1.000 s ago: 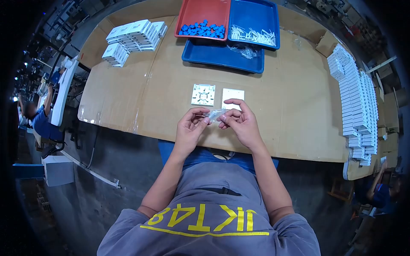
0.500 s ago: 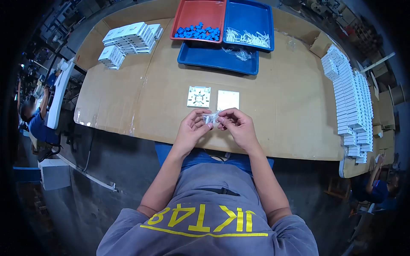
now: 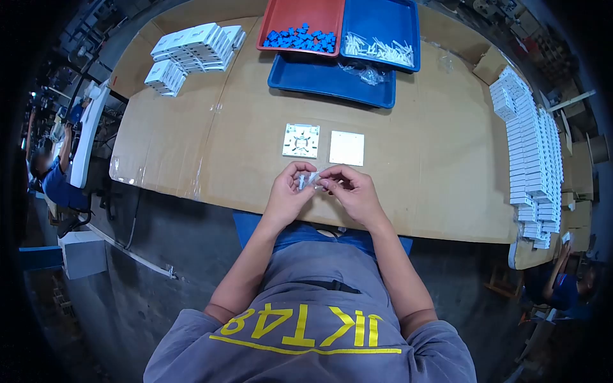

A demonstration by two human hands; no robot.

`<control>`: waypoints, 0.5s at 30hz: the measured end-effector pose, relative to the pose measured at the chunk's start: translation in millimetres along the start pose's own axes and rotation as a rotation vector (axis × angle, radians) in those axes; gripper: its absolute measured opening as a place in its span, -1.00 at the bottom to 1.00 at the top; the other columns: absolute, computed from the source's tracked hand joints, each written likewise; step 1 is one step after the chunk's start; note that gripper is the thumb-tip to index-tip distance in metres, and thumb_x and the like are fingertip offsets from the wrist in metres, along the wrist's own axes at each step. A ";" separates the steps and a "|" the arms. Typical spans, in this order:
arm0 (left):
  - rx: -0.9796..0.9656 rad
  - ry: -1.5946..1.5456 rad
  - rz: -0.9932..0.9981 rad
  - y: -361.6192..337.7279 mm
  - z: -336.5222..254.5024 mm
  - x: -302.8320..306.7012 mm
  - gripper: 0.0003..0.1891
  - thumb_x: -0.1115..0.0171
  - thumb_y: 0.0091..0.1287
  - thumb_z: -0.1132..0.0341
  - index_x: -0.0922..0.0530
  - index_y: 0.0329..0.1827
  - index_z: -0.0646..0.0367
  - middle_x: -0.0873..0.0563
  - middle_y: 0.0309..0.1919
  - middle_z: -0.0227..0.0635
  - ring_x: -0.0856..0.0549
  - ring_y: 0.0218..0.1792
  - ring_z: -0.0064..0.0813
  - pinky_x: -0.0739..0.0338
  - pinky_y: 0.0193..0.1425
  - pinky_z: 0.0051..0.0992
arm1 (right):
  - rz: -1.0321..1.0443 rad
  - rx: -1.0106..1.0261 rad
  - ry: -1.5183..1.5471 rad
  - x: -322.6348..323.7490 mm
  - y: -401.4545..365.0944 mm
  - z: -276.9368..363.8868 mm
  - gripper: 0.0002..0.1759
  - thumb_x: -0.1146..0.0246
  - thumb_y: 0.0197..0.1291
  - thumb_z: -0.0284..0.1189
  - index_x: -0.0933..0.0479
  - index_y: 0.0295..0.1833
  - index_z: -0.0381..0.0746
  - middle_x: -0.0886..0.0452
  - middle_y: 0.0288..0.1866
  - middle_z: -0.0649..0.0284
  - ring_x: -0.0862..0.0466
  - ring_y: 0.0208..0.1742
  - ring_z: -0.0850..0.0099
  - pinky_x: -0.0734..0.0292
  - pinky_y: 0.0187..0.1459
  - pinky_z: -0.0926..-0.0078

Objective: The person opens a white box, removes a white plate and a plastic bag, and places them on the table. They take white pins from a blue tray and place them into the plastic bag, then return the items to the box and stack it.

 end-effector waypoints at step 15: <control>0.025 -0.223 -0.120 7.6 -4.2 16.9 -0.75 -0.36 0.51 0.48 -0.71 0.19 0.34 -0.82 0.03 -0.21 -0.78 -0.03 -0.57 -0.70 0.20 -0.52 | -0.055 0.063 0.112 6.8 17.4 -2.4 -0.79 -0.30 0.45 -0.67 -0.58 0.14 -0.38 -0.69 -0.04 0.26 -0.72 -0.01 0.59 -0.72 0.02 0.63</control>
Point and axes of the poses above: each hand's wrist, its own y-axis towards the middle knuckle, its own x-axis out of the back of the hand, z = x × y, the point moved 6 cm from there along y, towards the middle knuckle
